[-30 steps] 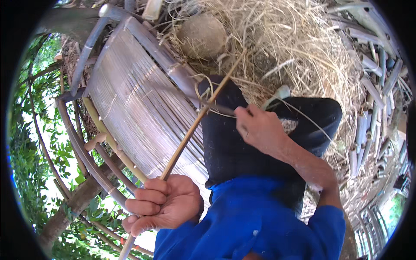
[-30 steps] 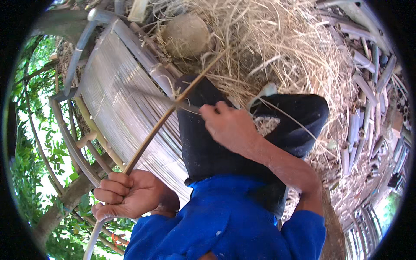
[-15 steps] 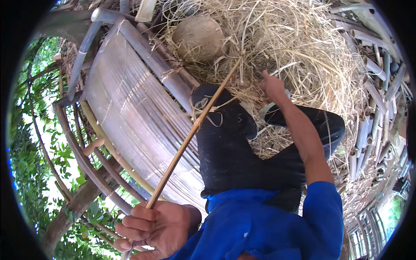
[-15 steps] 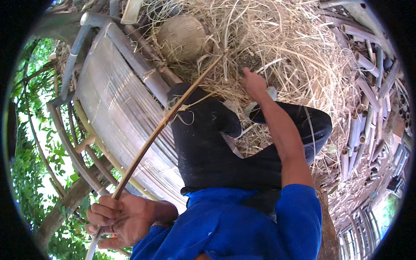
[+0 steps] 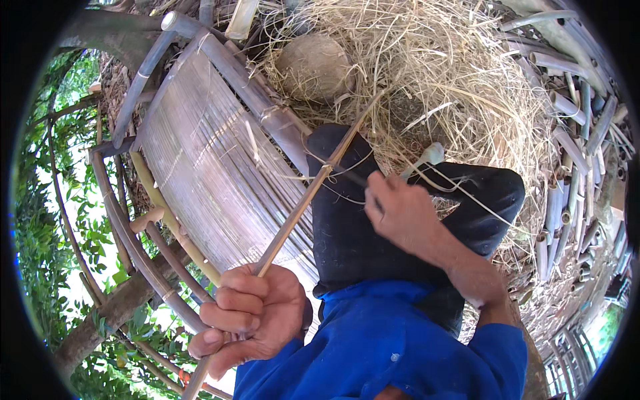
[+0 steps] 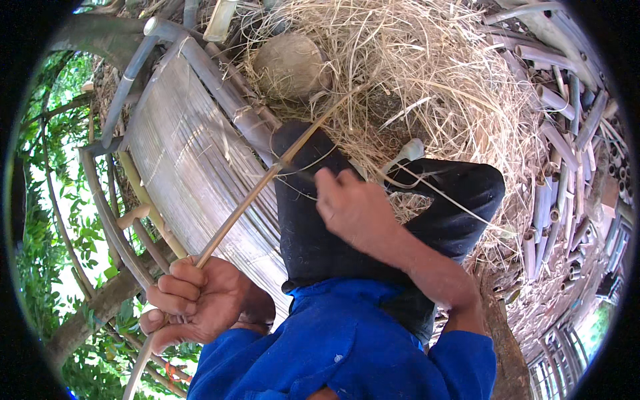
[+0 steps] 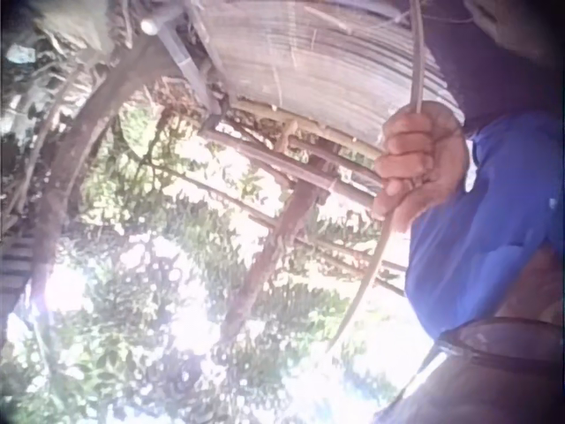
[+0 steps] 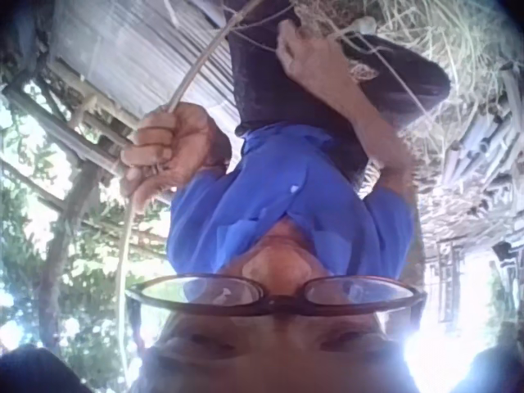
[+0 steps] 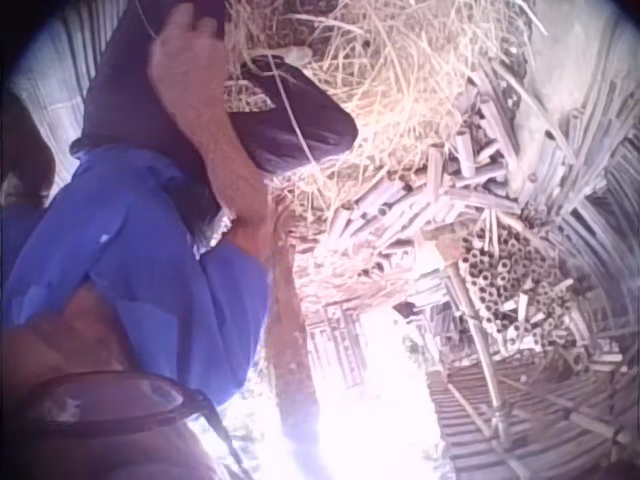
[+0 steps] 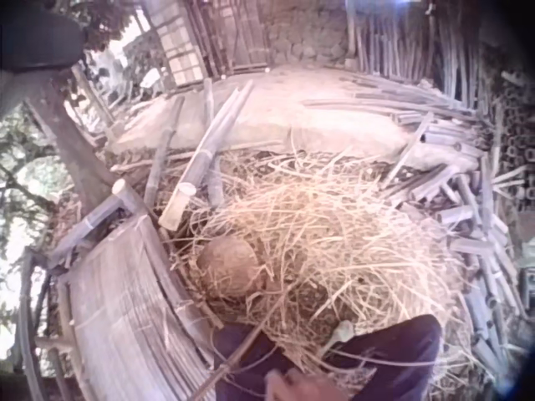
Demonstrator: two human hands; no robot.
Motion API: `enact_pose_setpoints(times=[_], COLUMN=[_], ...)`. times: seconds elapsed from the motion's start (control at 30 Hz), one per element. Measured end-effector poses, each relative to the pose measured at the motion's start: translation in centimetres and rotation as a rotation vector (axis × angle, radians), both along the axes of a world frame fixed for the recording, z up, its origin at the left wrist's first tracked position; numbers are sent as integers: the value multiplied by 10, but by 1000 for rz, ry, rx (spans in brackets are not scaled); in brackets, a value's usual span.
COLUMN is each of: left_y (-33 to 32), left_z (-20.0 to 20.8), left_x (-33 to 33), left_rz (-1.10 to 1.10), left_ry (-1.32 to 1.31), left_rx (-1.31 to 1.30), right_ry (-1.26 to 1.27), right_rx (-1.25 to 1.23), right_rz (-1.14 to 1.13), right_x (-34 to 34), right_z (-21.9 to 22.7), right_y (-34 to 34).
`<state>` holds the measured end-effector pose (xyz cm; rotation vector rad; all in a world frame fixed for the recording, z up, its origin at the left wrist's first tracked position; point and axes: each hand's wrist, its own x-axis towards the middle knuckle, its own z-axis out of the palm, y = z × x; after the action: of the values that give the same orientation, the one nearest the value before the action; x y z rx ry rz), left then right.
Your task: The person shaves a thin strip of bamboo by repeatedly sliding a machete along its length while holding the bamboo by hand. The person sits at a bamboo workbench in an outdoor setting surrounded by straw and bamboo poles.
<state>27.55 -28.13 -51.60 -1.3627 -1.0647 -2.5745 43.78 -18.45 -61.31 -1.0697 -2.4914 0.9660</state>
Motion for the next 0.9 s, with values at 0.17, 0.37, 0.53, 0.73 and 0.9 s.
enact_pose_setpoints(times=[0.17, 0.37, 0.53, 0.73, 0.9], left_y=[-2, 2, -3, -11, 0], left_z=[-2, -8, -7, -8, -5], left_x=[12, 9, 11, 6, 4], left_rz=[53, 35, 12, -23, -9], left_ry=[6, 16, -28, -66, -60], left_rx=[22, 54, 8, -2, 29], right_ry=[233, 49, 148, -46, -83], right_rx=[80, 113, 157, 64, 50], right_rz=[184, 48, 137, 82, -76], right_x=[-4, -2, -7, 6, 3], right_z=[51, -3, 2, -27, -118], right_y=[-34, -8, -17, 7, 43])
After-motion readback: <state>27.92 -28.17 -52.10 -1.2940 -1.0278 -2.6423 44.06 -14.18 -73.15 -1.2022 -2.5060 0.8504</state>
